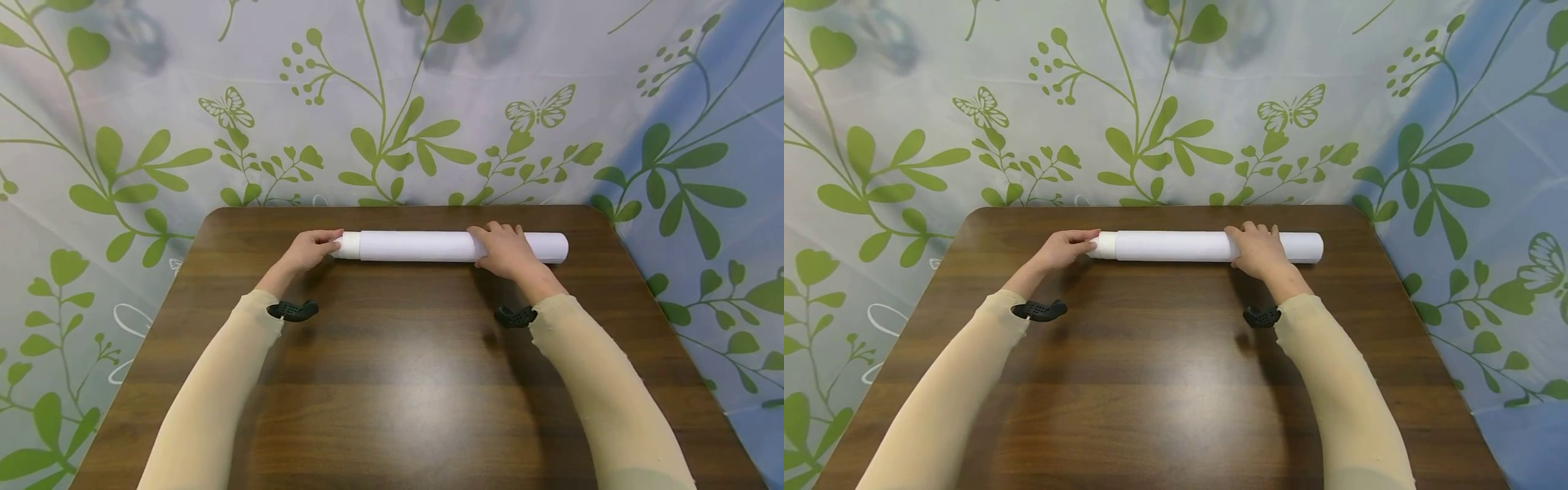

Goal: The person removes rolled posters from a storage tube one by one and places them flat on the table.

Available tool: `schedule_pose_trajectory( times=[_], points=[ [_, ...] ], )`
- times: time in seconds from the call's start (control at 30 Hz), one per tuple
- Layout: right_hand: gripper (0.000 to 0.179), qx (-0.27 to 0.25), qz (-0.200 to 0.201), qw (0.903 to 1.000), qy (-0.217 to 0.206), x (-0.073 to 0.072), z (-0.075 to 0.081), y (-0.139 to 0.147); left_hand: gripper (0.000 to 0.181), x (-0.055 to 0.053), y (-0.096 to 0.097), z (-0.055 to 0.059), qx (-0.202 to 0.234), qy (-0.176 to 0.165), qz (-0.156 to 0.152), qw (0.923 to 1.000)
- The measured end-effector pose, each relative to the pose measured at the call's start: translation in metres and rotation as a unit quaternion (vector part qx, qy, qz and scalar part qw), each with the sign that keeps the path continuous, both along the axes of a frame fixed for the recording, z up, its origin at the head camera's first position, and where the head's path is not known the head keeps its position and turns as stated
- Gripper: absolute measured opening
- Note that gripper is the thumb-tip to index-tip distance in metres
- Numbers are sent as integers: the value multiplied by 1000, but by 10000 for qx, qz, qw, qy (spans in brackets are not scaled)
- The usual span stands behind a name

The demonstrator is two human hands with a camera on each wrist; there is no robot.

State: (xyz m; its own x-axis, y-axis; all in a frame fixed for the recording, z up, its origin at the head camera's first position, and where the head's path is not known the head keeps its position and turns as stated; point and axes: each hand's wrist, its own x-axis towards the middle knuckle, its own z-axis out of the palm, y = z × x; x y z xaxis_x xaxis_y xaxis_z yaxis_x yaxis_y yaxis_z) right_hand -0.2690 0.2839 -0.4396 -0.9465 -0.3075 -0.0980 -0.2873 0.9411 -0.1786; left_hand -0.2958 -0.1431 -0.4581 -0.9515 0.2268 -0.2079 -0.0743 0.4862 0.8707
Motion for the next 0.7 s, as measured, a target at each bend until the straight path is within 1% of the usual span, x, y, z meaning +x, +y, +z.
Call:
schedule_pose_trajectory(
  times=[0.17,0.27,0.47,0.6,0.7],
  points=[
    [77,34,-20,10000,26,0,-1,1,43,-1,3,-1,155,-44,-80,9998],
    [77,18,-40,10000,23,0,-1,1,43,-1,4,-3,179,-49,-120,9998],
    [76,17,-14,10000,26,2,0,0,43,-1,3,-4,124,-12,-153,9998],
    [76,17,-6,10000,28,2,0,0,43,0,4,-1,125,-64,-136,9998],
    [76,3,-28,10000,-3,3,1,0,43,0,3,-1,-12,27,-103,9999]
  ],
)
